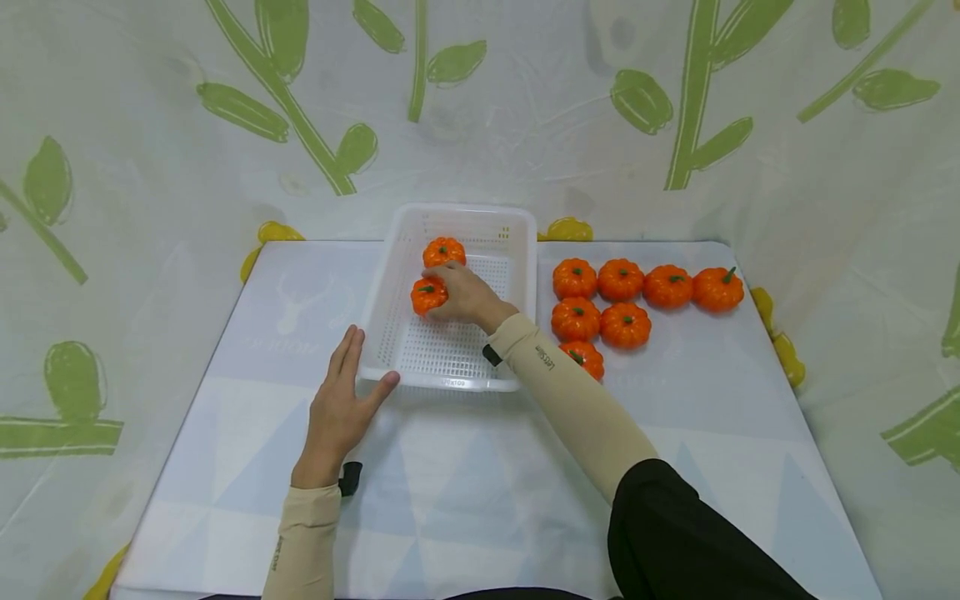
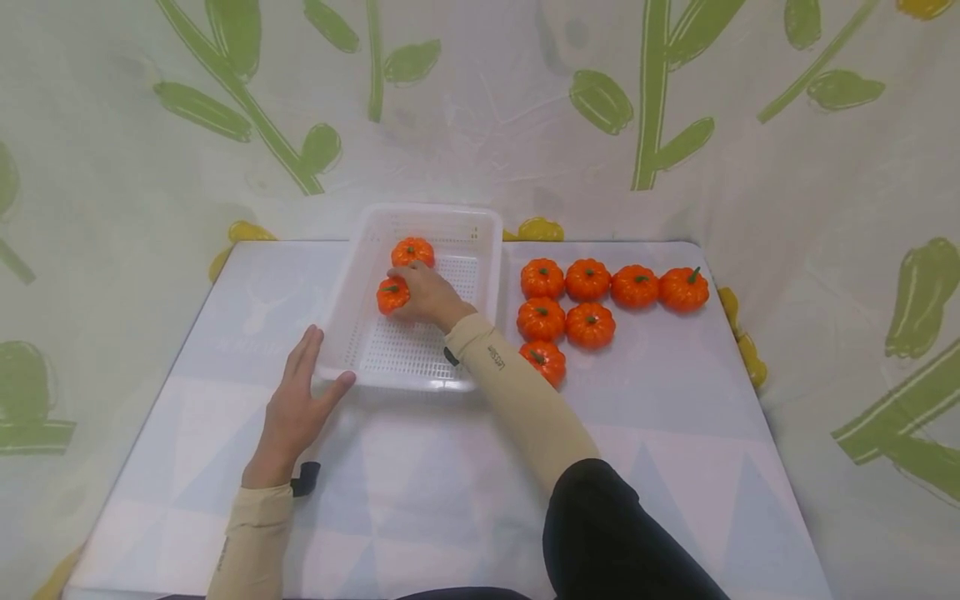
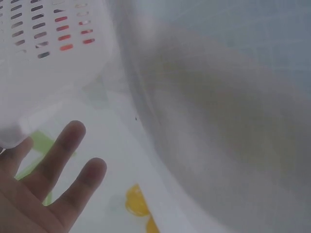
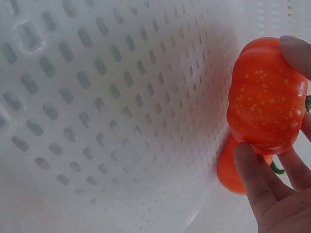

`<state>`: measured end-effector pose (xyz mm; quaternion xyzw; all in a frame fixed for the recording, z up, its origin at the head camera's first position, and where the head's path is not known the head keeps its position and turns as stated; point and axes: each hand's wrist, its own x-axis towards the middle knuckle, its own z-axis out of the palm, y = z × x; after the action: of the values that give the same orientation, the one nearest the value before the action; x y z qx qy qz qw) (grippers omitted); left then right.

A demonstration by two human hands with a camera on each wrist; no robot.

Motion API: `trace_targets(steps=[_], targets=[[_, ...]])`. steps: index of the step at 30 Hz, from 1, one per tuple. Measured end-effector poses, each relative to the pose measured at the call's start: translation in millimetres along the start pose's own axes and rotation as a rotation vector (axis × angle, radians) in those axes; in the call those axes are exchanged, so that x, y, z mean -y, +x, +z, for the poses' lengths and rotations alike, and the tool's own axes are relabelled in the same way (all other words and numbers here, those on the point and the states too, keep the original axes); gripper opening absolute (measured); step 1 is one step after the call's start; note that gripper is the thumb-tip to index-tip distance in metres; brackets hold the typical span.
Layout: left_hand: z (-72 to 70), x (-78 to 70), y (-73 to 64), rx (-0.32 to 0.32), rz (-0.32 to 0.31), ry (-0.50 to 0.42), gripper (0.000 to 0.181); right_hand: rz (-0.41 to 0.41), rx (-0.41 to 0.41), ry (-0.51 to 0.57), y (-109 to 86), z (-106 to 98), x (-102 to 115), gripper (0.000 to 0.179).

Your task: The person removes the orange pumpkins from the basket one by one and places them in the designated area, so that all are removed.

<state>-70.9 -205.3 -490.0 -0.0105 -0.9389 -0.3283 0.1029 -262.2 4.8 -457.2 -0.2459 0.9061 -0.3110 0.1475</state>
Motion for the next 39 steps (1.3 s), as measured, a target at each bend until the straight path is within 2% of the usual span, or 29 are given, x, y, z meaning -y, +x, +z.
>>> trace_targets(steps=[8,16,22,29,39], targets=[[-0.2,-0.1,-0.1,-0.001,0.007,0.011,0.091,-0.050,-0.057,0.011,-0.6,-5.4,1.2,0.074],[0.2,0.2,0.9,-0.004,0.006,0.019,0.092,-0.080,-0.145,0.081,-7.2,-8.9,9.2,0.074],[-0.7,-0.4,1.3,0.003,0.001,0.023,0.092,-0.110,-0.157,0.068,-19.6,-9.9,20.3,0.072],[0.1,-1.2,1.0,0.006,-0.006,0.020,0.092,-0.194,-0.154,0.021,-37.2,-14.4,31.0,0.071],[-0.2,0.1,-0.4,0.012,-0.009,0.023,0.093,-0.283,-0.234,0.015,-63.2,-34.6,34.8,0.069]])
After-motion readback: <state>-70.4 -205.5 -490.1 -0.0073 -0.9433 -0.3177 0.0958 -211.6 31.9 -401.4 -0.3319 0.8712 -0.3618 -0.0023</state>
